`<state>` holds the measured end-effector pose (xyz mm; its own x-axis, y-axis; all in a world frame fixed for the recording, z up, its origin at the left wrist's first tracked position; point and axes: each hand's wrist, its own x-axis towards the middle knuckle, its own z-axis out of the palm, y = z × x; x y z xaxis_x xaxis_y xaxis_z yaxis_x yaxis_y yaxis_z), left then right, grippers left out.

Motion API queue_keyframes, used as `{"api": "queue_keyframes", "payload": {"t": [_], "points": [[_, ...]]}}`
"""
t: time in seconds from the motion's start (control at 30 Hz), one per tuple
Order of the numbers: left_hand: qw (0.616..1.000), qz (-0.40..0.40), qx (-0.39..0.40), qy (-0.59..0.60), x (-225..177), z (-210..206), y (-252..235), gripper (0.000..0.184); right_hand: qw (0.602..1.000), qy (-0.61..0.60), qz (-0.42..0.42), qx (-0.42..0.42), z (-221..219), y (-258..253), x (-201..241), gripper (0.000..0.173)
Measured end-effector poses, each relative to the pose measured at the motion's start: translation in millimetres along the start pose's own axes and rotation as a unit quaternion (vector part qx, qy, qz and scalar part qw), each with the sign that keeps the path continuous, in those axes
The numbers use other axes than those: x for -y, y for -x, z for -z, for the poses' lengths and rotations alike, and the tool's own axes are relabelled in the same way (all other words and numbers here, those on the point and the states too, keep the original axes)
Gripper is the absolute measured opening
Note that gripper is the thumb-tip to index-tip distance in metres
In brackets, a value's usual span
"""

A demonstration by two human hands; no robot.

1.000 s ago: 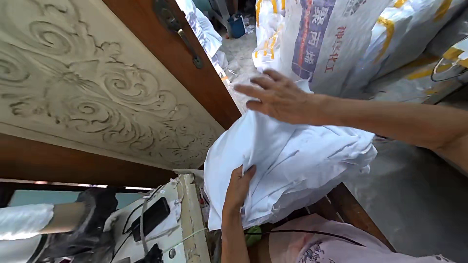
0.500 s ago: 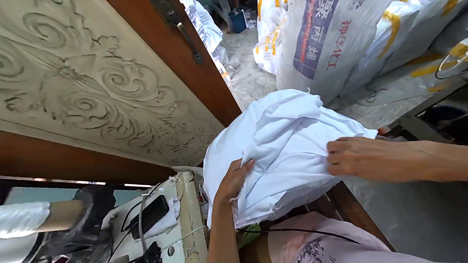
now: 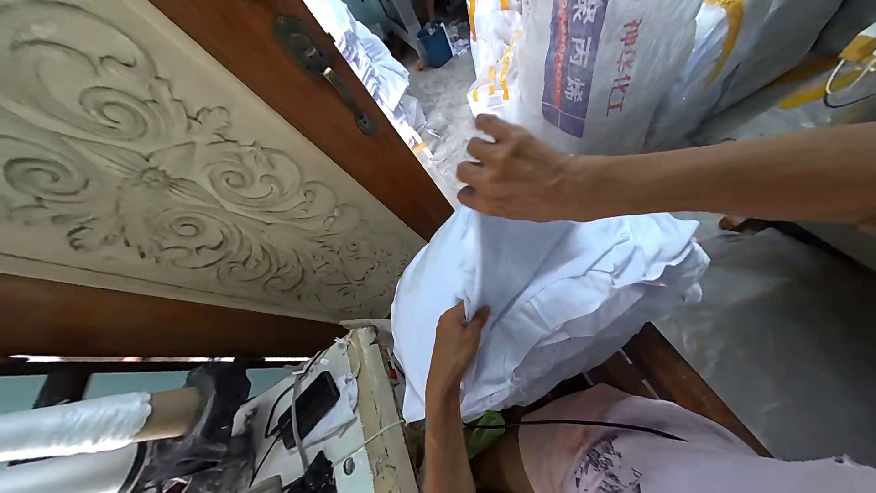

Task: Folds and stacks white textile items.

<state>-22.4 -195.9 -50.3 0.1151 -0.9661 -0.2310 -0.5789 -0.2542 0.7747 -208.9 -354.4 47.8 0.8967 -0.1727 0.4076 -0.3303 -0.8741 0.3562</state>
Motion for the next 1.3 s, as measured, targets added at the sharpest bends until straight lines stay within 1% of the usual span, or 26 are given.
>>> {"api": "queue_keyframes", "payload": {"t": [0.07,0.1,0.17,0.23,0.3,0.37,0.4,0.5,0.53,0.57,0.6,0.67,0.7,0.73,0.8,0.87,0.9,0.93,0.97,1.0,1.03,1.1,1.17,1.2,1.23,1.3], "points": [[0.993,-0.035,-0.019,0.108,15.9,2.3,-4.2,0.02,0.996,-0.078,0.003,-0.052,-14.6,-3.2,9.3,0.018],[0.986,-0.047,-0.024,0.157,24.1,2.7,-6.6,0.021,0.988,-0.145,0.007,-0.051,-15.9,3.4,17.2,0.021],[0.975,-0.037,-0.027,0.216,32.3,2.1,-9.8,0.023,0.961,-0.274,0.028,0.006,-14.8,31.3,33.8,0.033],[0.971,-0.016,-0.025,0.235,31.5,2.6,-12.2,0.024,0.934,-0.345,0.035,0.088,-18.6,70.3,43.0,0.032],[0.97,-0.005,-0.021,0.241,29.6,2.7,-12.1,0.024,0.927,-0.34,0.019,0.155,-26.6,109.8,42.0,0.022],[0.969,-0.009,-0.023,0.245,29.8,1.7,-11.0,0.024,0.94,-0.293,-0.001,0.176,-26.1,135.7,33.9,0.011],[0.969,-0.009,-0.026,0.246,29.7,1.0,-10.4,0.024,0.948,-0.259,-0.016,0.184,-21.6,145.3,29.6,0.012],[0.969,-0.002,-0.034,0.243,29.7,-0.7,-8.4,0.023,0.949,-0.182,-0.091,0.242,0.4,168.3,22.5,0.042],[0.969,-0.003,-0.037,0.243,29.6,-1.4,-7.9,0.022,0.948,-0.171,-0.097,0.249,7.3,172.1,20.3,0.047],[0.969,-0.006,-0.039,0.244,29.0,-2.3,-7.2,0.022,0.945,-0.173,-0.098,0.259,15.9,172.5,18.4,0.049],[0.97,-0.008,-0.04,0.241,28.0,-2.8,-6.2,0.021,0.943,-0.183,-0.098,0.26,25.5,169.9,16.3,0.046],[0.976,-0.009,-0.029,0.214,22.4,-1.7,-1.4,0.021,0.954,-0.181,-0.098,0.219,45.6,154.3,8.0,0.027],[0.982,-0.008,-0.017,0.19,17.4,-0.4,2.6,0.022,0.965,-0.154,-0.101,0.187,54.2,140.9,1.4,0.017],[0.988,-0.009,-0.006,0.156,11.4,0.6,7.5,0.024,0.976,-0.117,-0.101,0.153,57.5,125.5,-5.9,0.015],[0.997,-0.019,0.012,0.072,2.4,0.9,15.8,0.037,0.988,-0.058,-0.097,0.103,46.2,89.6,-17.6,0.017],[1.0,-0.009,0.016,-0.018,-3.1,-1.9,19.6,0.058,0.993,-0.044,-0.089,0.059,14.8,51.9,-26.7,0.014],[0.998,0.002,0.011,-0.055,-5.6,-4.9,20.1,0.064,0.995,-0.048,-0.083,0.04,-4.0,34.1,-30.6,0.012],[0.996,0.009,0.002,-0.083,-6.8,-8.0,19.4,0.063,0.995,-0.058,-0.079,0.029,-22.7,18.2,-32.5,0.011],[0.995,0.016,-0.007,-0.098,-6.1,-10.4,17.9,0.055,0.993,-0.073,-0.082,0.034,-38.7,5.1,-31.3,0.011],[0.995,0.021,-0.018,-0.097,-4.3,-11.5,15.8,0.042,0.99,-0.102,-0.087,0.05,-51.4,-3.9,-27.3,0.013],[0.996,0.028,-0.026,-0.082,-0.9,-11.0,12.8,0.031,0.983,-0.139,-0.092,0.075,-58.3,-8.3,-20.9,0.018],[0.999,0.025,-0.037,-0.016,9.1,-7.1,7.5,0.021,0.968,-0.223,-0.07,0.091,-59.3,-3.5,-2.7,0.027],[0.998,0.004,-0.036,0.059,16.5,-3.1,2.4,0.02,0.957,-0.282,-0.016,0.069,-49.6,20.9,21.4,0.031],[0.996,-0.005,-0.03,0.09,18.6,-1.3,-0.3,0.019,0.951,-0.301,0.004,0.074,-43.9,40.1,33.2,0.032],[0.993,-0.016,-0.024,0.116,20.7,0.4,-3.0,0.018,0.946,-0.309,0.014,0.093,-39.2,62.6,43.5,0.036],[0.988,-0.022,-0.013,0.152,24.2,2.6,-7.7,0.015,0.941,-0.306,0.003,0.144,-34.8,109.1,57.1,0.04]]}}
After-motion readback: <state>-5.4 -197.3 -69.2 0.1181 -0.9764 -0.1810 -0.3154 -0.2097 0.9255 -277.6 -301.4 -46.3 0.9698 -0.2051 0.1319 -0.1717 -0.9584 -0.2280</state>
